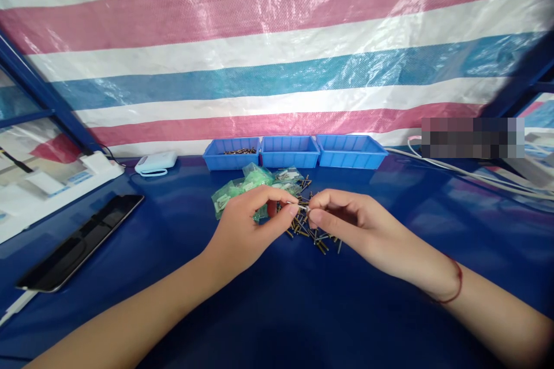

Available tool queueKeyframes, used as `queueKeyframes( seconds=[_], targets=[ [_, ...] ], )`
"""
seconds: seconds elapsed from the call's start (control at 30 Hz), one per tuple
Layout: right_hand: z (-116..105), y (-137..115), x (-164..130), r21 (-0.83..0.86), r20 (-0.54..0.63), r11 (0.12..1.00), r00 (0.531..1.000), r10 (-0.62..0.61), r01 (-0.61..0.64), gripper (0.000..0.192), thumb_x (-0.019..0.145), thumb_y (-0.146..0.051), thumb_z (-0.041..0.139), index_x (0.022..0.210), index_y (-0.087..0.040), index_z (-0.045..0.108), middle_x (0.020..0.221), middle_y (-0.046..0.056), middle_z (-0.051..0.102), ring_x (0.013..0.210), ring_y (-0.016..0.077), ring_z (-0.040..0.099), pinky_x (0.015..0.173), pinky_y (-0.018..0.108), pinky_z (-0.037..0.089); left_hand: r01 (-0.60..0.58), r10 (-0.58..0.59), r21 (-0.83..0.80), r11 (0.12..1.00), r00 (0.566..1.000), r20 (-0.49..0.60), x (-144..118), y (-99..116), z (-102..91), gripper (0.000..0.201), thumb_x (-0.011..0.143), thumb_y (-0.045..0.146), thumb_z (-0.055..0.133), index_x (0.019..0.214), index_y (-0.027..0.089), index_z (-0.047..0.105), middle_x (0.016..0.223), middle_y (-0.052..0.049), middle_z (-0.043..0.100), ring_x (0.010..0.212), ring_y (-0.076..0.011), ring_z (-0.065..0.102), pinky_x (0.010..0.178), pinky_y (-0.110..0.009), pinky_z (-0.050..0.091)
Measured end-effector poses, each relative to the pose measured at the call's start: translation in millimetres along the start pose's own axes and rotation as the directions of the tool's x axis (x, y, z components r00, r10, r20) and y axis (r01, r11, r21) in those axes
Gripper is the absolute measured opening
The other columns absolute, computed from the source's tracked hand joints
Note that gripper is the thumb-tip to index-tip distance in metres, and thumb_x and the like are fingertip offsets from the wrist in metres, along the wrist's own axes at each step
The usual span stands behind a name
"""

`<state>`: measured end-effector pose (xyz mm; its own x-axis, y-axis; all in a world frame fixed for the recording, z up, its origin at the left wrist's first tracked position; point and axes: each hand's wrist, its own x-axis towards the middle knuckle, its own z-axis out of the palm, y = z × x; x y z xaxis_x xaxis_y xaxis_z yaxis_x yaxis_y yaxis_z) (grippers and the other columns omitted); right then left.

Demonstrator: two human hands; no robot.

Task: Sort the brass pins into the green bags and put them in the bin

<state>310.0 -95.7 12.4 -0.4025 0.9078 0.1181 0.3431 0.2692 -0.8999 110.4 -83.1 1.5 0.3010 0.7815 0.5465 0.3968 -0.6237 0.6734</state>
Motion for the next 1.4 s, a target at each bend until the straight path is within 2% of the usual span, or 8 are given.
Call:
queueKeyframes(
  seconds=[0.23,0.4,0.5,0.6,0.77,0.9,1.07,1.4],
  targets=[
    [-0.3,7.4,-0.9,-0.165,-0.208,0.969,0.954,-0.217,0.185,0.013,0.090,-0.034,0.057,0.089,-0.021,0.058,0.079,0.000,0.058,0.067,0.0117,0.052,0.059,0.023,0.043,-0.090,0.077,0.139,0.986,0.992,0.101,7.3,-5.9,0.8,0.008,0.087,0.019,0.059,0.087,0.022,0.067,0.076,0.003,0.068,0.069,-0.0114,0.060,0.069,-0.024,0.045],
    [-20.7,3.5,4.5,-0.301,-0.333,0.940,0.907,-0.260,0.159,0.014,0.088,-0.033,0.056,0.094,-0.020,0.057,0.084,0.002,0.062,0.071,0.0133,0.056,0.061,0.024,0.044,-0.082,0.078,0.270,0.959,0.997,0.023,59.7,-32.5,5.4,0.014,0.090,0.027,0.056,0.087,0.023,0.068,0.081,0.001,0.069,0.071,-0.0131,0.059,0.069,-0.026,0.047],
    [-32.0,0.6,4.5,-0.458,-0.116,0.883,0.977,-0.180,0.108,0.013,0.087,-0.024,0.052,0.077,-0.020,0.060,0.072,-0.001,0.062,0.061,0.0110,0.054,0.056,0.024,0.040,-0.061,0.085,0.362,0.930,0.995,-0.051,100.6,-57.3,12.4,0.015,0.090,0.024,0.054,0.089,0.020,0.069,0.089,-0.004,0.068,0.081,-0.0176,0.060,0.079,-0.034,0.048],
    [-32.8,0.9,0.9,-0.594,0.111,0.794,0.991,-0.075,0.126,0.016,0.082,-0.025,0.056,0.067,-0.020,0.060,0.067,-0.001,0.062,0.061,0.0120,0.054,0.058,0.025,0.039,-0.049,0.079,0.405,0.913,0.995,-0.058,119.7,-73.8,20.0,0.024,0.086,0.019,0.059,0.109,0.017,0.067,0.106,-0.011,0.063,0.099,-0.0257,0.056,0.093,-0.044,0.043],
    [-20.9,4.0,-4.7,-0.719,0.194,0.687,0.979,0.059,0.102,0.025,0.075,-0.043,0.068,0.072,-0.020,0.062,0.072,0.002,0.063,0.067,0.0174,0.056,0.059,0.028,0.038,-0.118,0.099,0.422,0.899,0.993,0.066,87.1,-62.2,22.4,0.040,0.088,0.022,0.055,0.128,0.022,0.056,0.113,-0.009,0.058,0.106,-0.0258,0.052,0.095,-0.044,0.042],
    [-14.3,6.9,-4.1,-0.741,0.229,0.663,0.968,0.101,0.106,0.014,0.083,-0.029,0.059,0.074,-0.019,0.062,0.075,0.004,0.064,0.070,0.0181,0.058,0.061,0.028,0.038,-0.207,0.136,0.350,0.914,0.967,0.216,43.8,-37.2,18.2,0.030,0.090,0.021,0.053,0.118,0.021,0.062,0.110,-0.007,0.060,0.104,-0.0215,0.054,0.095,-0.039,0.042],
    [-14.7,6.5,-3.8,-0.760,0.218,0.638,0.973,0.075,0.121,0.016,0.085,-0.019,0.051,0.072,-0.018,0.060,0.074,0.004,0.063,0.068,0.0166,0.057,0.061,0.028,0.037,-0.186,0.116,0.252,0.950,0.956,0.269,16.8,-23.5,18.6,0.024,0.089,0.019,0.053,0.110,0.020,0.066,0.108,-0.006,0.064,0.102,-0.0187,0.057,0.093,-0.034,0.043],
    [-34.4,-11.2,-4.4,-0.409,0.164,0.911,0.986,0.012,0.057,0.018,0.087,-0.020,0.048,0.070,-0.019,0.056,0.062,-0.005,0.049,0.055,0.0086,0.042,0.052,0.020,0.034,-0.038,0.039,-0.010,0.999,0.960,0.278,15.4,-11.3,18.0,0.015,0.082,0.017,0.060,0.095,0.020,0.068,0.084,0.001,0.070,0.071,-0.0124,0.060,0.067,-0.024,0.047]
  ],
)
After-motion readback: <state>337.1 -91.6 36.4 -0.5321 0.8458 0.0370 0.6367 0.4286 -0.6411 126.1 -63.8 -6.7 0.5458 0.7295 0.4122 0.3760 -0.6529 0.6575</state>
